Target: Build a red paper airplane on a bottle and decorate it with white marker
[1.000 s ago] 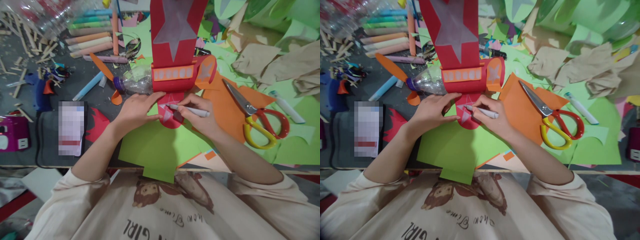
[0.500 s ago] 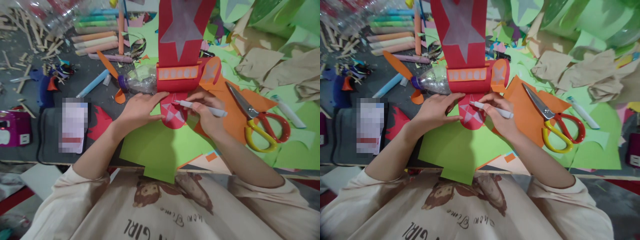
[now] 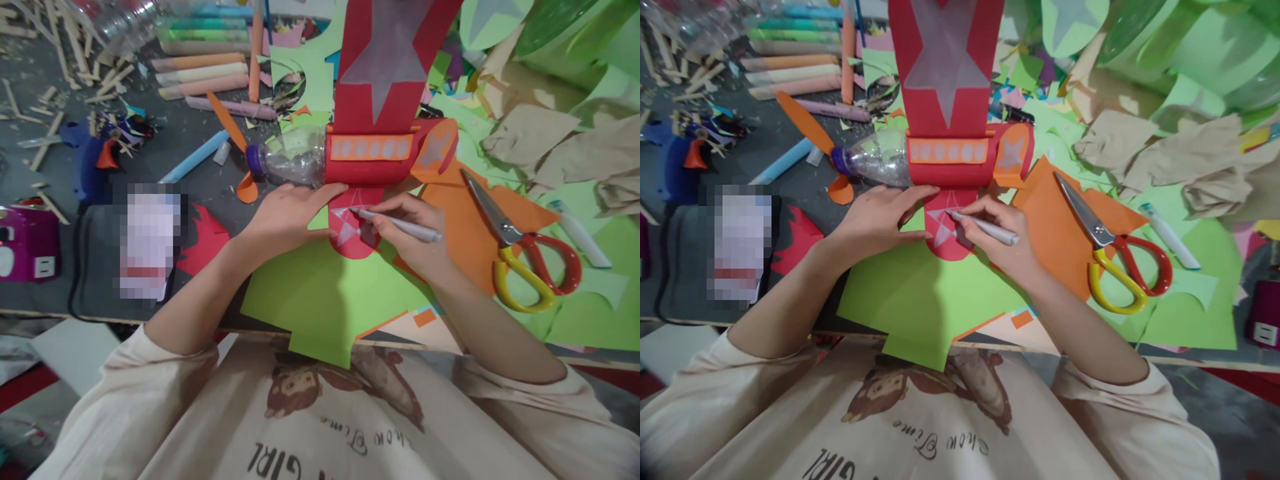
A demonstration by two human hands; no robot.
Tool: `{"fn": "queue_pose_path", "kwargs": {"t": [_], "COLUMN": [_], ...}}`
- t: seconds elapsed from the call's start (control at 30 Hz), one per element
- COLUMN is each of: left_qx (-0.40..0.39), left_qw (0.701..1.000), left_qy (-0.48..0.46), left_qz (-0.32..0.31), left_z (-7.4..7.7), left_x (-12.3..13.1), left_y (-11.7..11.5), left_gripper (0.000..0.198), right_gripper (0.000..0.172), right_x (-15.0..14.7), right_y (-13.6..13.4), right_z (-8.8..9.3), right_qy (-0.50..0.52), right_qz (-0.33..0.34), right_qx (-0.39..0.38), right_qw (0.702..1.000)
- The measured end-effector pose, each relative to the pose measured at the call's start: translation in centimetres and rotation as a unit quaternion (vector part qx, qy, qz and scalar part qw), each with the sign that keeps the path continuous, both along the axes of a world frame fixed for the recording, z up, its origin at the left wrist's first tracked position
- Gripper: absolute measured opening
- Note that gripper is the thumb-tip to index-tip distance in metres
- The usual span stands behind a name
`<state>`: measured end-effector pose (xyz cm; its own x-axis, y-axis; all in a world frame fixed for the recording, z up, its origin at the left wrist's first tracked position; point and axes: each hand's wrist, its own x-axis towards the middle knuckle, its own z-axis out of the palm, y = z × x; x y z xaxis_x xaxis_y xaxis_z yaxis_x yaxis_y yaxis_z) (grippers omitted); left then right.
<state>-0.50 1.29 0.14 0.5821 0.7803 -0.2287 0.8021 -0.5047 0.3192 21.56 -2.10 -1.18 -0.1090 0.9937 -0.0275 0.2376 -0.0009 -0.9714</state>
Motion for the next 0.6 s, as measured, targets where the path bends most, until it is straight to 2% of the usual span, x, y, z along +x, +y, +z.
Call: {"fn": "queue_pose_path", "kwargs": {"t": [0.37, 0.6], "left_qx": [0.005, -0.001], "left_qw": [1.0, 1.0], "left_qy": [-0.001, 0.001], "left_qz": [-0.001, 0.004], "left_z": [0.0, 0.17], "left_x": [-0.08, -0.02], "left_y": [-0.1, -0.04], "left_gripper": [0.071, 0.071], "right_gripper": [0.013, 0.013], "right_x": [0.34, 0.15], "right_y": [0.21, 0.15], "right_z": [0.77, 0.31], "right_qy": [-0.051, -0.013], "right_qz": [0.061, 0.021], "right_qx": [0.002, -0.006], "right_qw": [0.997, 1.0]}}
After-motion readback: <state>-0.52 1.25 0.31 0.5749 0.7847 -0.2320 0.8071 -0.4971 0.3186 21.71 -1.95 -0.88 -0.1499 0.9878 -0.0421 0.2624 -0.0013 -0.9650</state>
